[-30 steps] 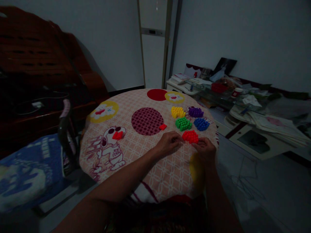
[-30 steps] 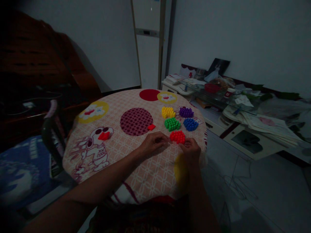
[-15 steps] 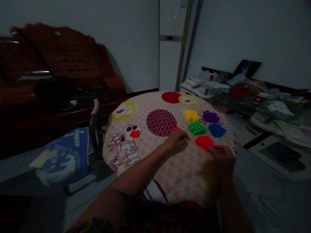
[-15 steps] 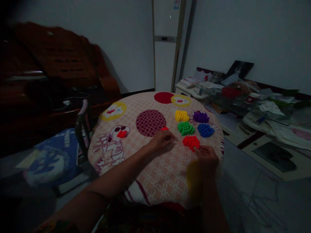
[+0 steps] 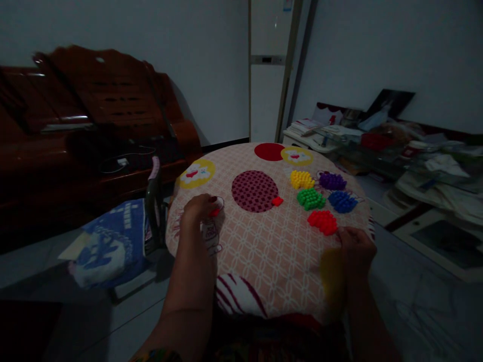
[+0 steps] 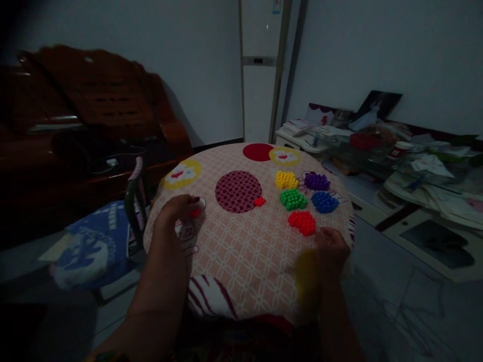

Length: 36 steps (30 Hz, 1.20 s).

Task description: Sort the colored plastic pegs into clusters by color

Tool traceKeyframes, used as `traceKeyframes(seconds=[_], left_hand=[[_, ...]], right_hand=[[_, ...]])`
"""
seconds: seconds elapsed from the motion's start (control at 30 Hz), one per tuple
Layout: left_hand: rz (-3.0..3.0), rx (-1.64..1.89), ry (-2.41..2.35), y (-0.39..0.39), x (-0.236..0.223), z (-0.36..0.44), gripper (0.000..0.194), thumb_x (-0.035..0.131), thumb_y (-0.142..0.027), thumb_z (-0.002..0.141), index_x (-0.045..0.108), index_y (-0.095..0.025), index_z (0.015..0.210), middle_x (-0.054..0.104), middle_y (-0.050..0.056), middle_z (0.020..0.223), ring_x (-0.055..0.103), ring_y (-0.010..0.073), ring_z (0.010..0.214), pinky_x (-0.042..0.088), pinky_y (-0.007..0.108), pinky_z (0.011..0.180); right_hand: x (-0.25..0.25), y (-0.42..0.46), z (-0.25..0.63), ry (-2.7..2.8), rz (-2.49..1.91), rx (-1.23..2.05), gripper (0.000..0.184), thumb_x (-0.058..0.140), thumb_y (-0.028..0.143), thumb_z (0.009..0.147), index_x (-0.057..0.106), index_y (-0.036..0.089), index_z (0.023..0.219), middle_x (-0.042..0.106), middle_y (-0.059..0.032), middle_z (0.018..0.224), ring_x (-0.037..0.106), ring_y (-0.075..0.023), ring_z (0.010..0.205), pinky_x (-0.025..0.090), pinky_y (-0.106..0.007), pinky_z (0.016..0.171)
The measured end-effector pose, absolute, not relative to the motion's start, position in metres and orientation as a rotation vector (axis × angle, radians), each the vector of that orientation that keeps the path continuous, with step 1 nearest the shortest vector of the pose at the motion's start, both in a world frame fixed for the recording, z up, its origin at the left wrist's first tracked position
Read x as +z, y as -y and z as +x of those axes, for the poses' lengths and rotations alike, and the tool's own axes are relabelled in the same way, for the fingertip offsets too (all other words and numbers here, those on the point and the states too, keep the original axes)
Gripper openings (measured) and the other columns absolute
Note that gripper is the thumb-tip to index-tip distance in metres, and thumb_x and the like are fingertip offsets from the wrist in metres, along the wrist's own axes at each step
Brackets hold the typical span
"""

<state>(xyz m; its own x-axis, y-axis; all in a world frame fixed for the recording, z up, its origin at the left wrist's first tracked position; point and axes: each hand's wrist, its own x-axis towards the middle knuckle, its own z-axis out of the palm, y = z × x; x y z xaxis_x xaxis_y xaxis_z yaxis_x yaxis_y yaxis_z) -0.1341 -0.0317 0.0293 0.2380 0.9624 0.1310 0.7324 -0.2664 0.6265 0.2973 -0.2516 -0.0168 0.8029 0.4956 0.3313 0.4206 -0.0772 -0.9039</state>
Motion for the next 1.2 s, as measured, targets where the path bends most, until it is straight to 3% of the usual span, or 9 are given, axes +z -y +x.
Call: traceKeyframes(seconds=[0.07, 0.17, 0.27, 0.37, 0.5, 0.6, 0.77, 0.97, 1.2], left_hand=[[2.046, 0.537, -1.663, 0.032, 0.029, -0.131, 0.019, 0.078, -0.017, 0.075, 0.06, -0.014, 0.07, 0.042, -0.008, 0.048, 0.041, 0.0105, 0.053, 0.032, 0.021, 0.058], [2.04, 0.447, -1.673, 0.037, 0.037, -0.104, 0.012, 0.079, -0.013, 0.071, 0.067, -0.015, 0.073, 0.051, -0.006, 0.052, 0.044, 0.0103, 0.052, 0.032, 0.021, 0.055], [2.05, 0.553, -1.348, 0.05, 0.049, -0.064, 0.003, 0.073, -0.017, 0.074, 0.072, -0.016, 0.077, 0.064, 0.0, 0.065, 0.054, 0.0124, 0.059, 0.038, 0.022, 0.056], [1.878, 0.59, -0.906, 0.07, 0.057, -0.02, 0.019, 0.068, -0.029, 0.077, 0.073, -0.016, 0.09, 0.067, 0.001, 0.072, 0.057, 0.0119, 0.059, 0.045, 0.022, 0.056], [1.812, 0.617, -0.548, 0.101, 0.058, 0.04, 0.023, 0.069, -0.026, 0.074, 0.072, -0.013, 0.093, 0.068, 0.002, 0.075, 0.06, 0.0117, 0.064, 0.048, 0.022, 0.06], [1.855, 0.568, -0.373, 0.123, 0.048, 0.077, 0.017, 0.07, -0.022, 0.073, 0.072, -0.013, 0.087, 0.067, 0.001, 0.075, 0.061, 0.0122, 0.069, 0.047, 0.022, 0.065], [1.888, 0.674, -0.396, 0.149, 0.022, 0.109, 0.013, 0.067, -0.017, 0.074, 0.073, -0.015, 0.086, 0.068, 0.003, 0.085, 0.061, 0.0147, 0.078, 0.047, 0.023, 0.069], [1.917, 0.738, -0.582, 0.155, 0.006, 0.106, 0.014, 0.068, -0.018, 0.072, 0.07, -0.016, 0.086, 0.065, -0.001, 0.076, 0.058, 0.0132, 0.069, 0.044, 0.023, 0.063], [1.758, 0.681, -0.475, 0.155, 0.005, 0.103, 0.016, 0.062, -0.027, 0.081, 0.071, -0.014, 0.086, 0.07, 0.003, 0.077, 0.061, 0.0138, 0.07, 0.045, 0.023, 0.063]], right_hand=[[-0.016, 0.251, 0.296, 0.708, -1.659, 0.096, 0.029, 0.074, 0.044, 0.07, 0.067, 0.017, 0.08, 0.068, -0.005, 0.066, 0.064, -0.0212, 0.06, 0.05, -0.032, 0.056], [-0.017, 0.249, 0.296, 0.7, -1.62, 0.123, 0.029, 0.073, 0.045, 0.071, 0.068, 0.017, 0.08, 0.069, -0.0044, 0.067, 0.064, -0.0199, 0.06, 0.051, -0.031, 0.057], [-0.019, 0.25, 0.297, 0.707, -1.6, 0.15, 0.03, 0.072, 0.045, 0.073, 0.068, 0.017, 0.081, 0.069, -0.004, 0.068, 0.064, -0.0189, 0.06, 0.052, -0.03, 0.057], [-0.016, 0.252, 0.296, 0.7, -1.607, 0.113, 0.031, 0.07, 0.046, 0.075, 0.068, 0.017, 0.083, 0.07, -0.0046, 0.07, 0.065, -0.019, 0.059, 0.052, -0.03, 0.057], [-0.003, 0.26, 0.284, 0.68, -1.627, -0.014, 0.029, 0.069, 0.046, 0.077, 0.07, 0.018, 0.081, 0.07, -0.0038, 0.068, 0.063, -0.0179, 0.057, 0.051, -0.029, 0.055], [0.008, 0.265, 0.269, 0.815, -1.569, 0.164, 0.029, 0.073, 0.046, 0.074, 0.074, 0.018, 0.082, 0.071, -0.0035, 0.067, 0.062, -0.0176, 0.056, 0.049, -0.028, 0.053], [0.013, 0.267, 0.253, 1.024, -1.444, 0.64, 0.034, 0.073, 0.043, 0.073, 0.078, 0.018, 0.095, 0.074, -0.0037, 0.07, 0.063, -0.0169, 0.053, 0.05, -0.028, 0.049], [0.002, 0.265, 0.252, 1.006, -1.424, 0.8, 0.051, 0.079, 0.04, 0.066, 0.076, 0.019, 0.113, 0.078, -0.0064, 0.088, 0.067, -0.0173, 0.058, 0.053, -0.028, 0.049], [-0.002, 0.264, 0.252, 1.048, -1.461, 0.74, 0.038, 0.08, 0.041, 0.065, 0.079, 0.019, 0.096, 0.069, 0.0003, 0.063, 0.058, -0.0149, 0.049, 0.046, -0.026, 0.046]])
